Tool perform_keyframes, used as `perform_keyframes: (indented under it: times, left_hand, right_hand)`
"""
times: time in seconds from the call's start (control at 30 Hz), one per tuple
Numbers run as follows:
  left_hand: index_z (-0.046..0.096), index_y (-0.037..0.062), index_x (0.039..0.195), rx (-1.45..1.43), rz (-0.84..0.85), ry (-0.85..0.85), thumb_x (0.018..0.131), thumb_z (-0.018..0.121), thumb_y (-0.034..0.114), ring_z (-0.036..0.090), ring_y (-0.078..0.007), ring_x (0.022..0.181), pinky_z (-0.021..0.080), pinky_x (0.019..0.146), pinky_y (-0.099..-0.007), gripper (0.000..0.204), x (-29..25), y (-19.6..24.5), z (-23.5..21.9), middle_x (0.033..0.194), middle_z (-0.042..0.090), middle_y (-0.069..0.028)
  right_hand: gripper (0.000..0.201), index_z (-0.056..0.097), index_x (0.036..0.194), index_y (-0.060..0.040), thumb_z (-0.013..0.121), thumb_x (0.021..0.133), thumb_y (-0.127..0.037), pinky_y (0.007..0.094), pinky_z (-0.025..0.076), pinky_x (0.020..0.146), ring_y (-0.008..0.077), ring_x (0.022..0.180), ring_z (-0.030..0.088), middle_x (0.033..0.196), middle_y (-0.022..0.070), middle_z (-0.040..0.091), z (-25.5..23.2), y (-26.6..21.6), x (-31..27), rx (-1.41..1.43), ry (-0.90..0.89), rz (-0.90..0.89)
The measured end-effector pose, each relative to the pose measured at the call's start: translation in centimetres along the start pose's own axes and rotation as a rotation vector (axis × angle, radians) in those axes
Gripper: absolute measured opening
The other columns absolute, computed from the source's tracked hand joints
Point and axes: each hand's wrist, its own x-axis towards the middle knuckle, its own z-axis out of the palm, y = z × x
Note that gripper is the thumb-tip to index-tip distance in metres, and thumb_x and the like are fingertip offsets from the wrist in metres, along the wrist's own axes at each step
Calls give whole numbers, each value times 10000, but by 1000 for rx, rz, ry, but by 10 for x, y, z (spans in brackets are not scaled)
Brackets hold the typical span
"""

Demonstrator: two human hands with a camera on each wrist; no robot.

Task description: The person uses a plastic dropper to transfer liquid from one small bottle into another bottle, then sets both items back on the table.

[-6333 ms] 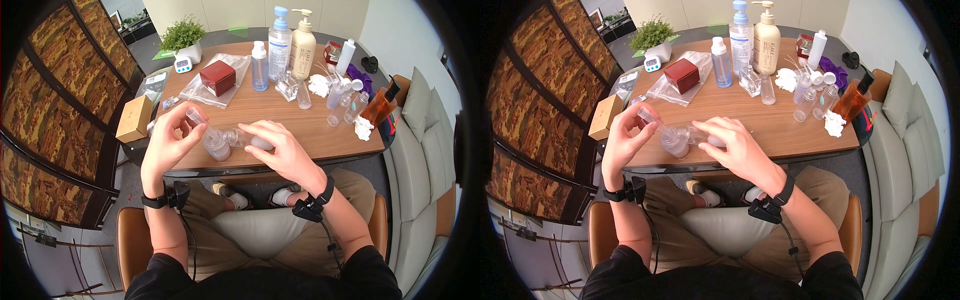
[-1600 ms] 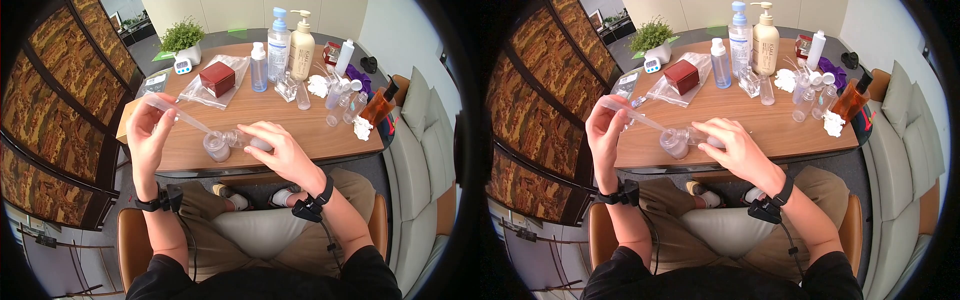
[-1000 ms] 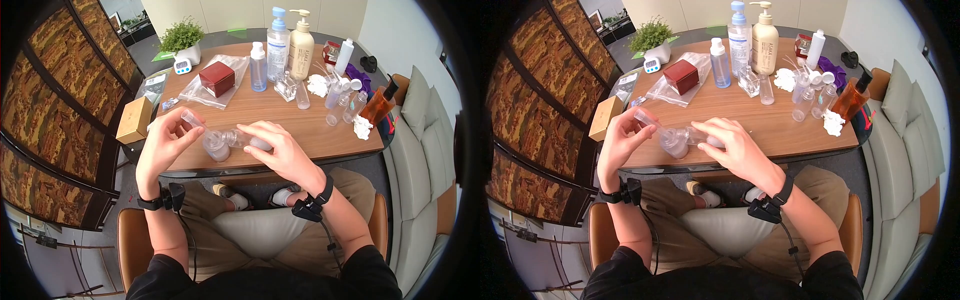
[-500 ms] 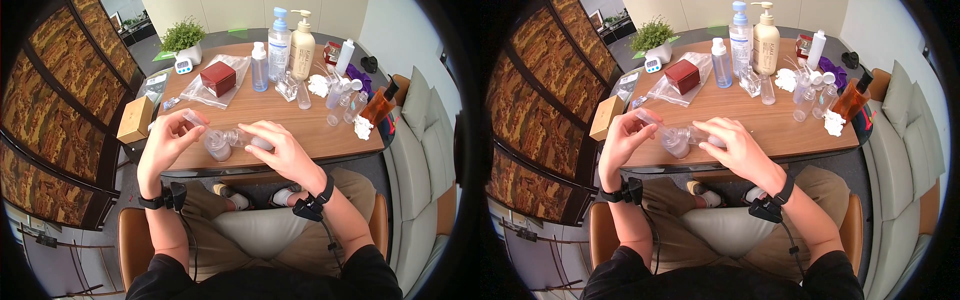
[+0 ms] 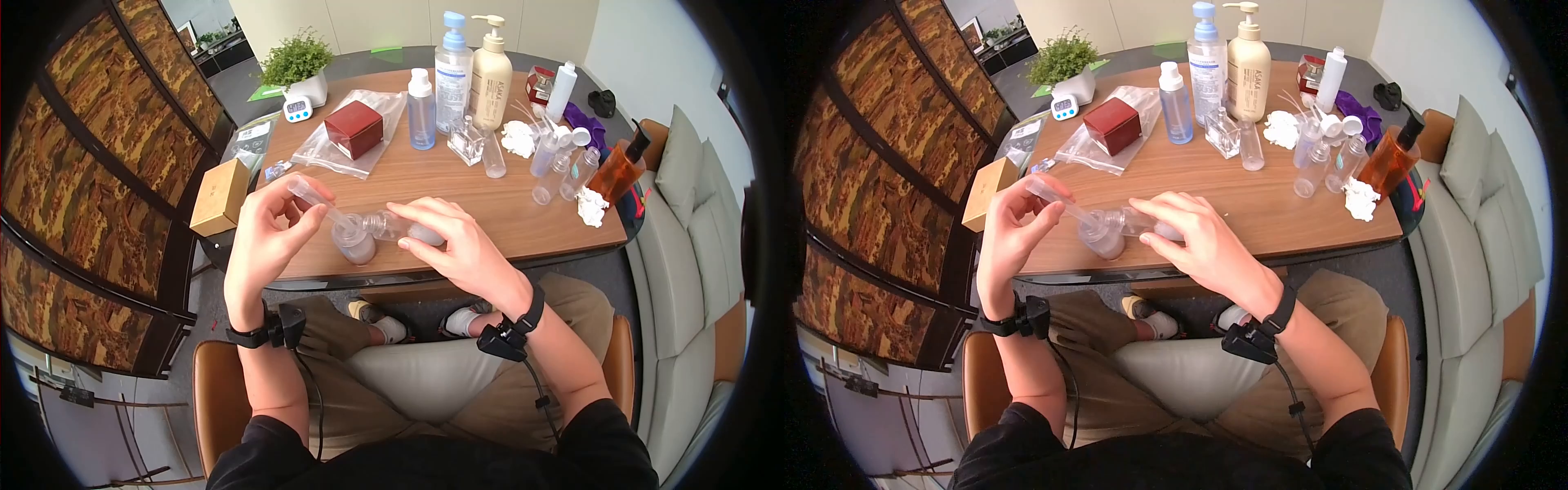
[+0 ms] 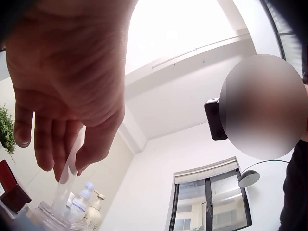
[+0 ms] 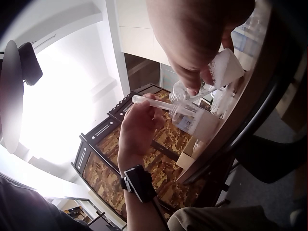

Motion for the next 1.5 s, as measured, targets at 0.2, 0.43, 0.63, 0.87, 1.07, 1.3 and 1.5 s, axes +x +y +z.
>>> perform_keyframes:
  times: [0.2,0.43,0.63,0.87,1.07,1.3,1.5]
  left_hand:
    - [795,32,1063,79,-52,-72,961,756,97,495,-37,674,402,602,-248,127,2,3,7,836,699,26]
    - [788,35,1059,-8,2,-39,956,746,96,464,-35,659,372,588,-260,126,0,1,8,784,641,32]
    - [778,32,1059,88,-83,-56,952,730,88,441,-42,642,366,587,-266,130,0,6,12,710,567,45]
    - [770,29,1053,77,-78,-54,956,725,87,429,-43,641,354,581,-274,122,1,5,11,698,537,46]
    - [755,6,1072,120,-126,-101,979,714,83,495,-19,721,400,640,-231,127,1,9,9,879,683,38]
    - [771,28,1069,68,-91,-55,962,712,85,411,-31,634,332,571,-268,134,1,2,13,691,517,59]
    - [761,3,1068,111,-140,-87,979,716,86,502,-19,726,409,644,-235,129,1,6,9,867,683,42]
  right_hand:
    - [456,694,1415,-6,779,984,-127,467,507,981,354,1011,663,1125,148,716,3,4,2,-27,46,-84]
    - [456,693,1416,-4,779,983,-116,465,510,986,354,1027,668,1131,150,718,2,2,0,-29,55,-89]
    - [476,696,1466,-48,778,1005,-138,458,499,1073,359,1140,668,1230,141,734,-1,0,1,-4,-11,1]
    - [465,692,1444,-24,774,999,-128,460,507,1036,357,1085,673,1193,148,727,3,2,1,-14,24,-39]
    - [445,691,1417,-1,767,996,-124,465,511,1004,355,1039,676,1151,152,722,3,2,1,-16,44,-78]
    - [441,693,1414,0,765,998,-125,464,514,1005,359,1046,676,1156,153,724,2,0,2,-23,35,-67]
    - [493,689,1473,-38,778,993,-108,457,509,1055,363,1135,667,1214,149,733,1,1,0,-4,0,3]
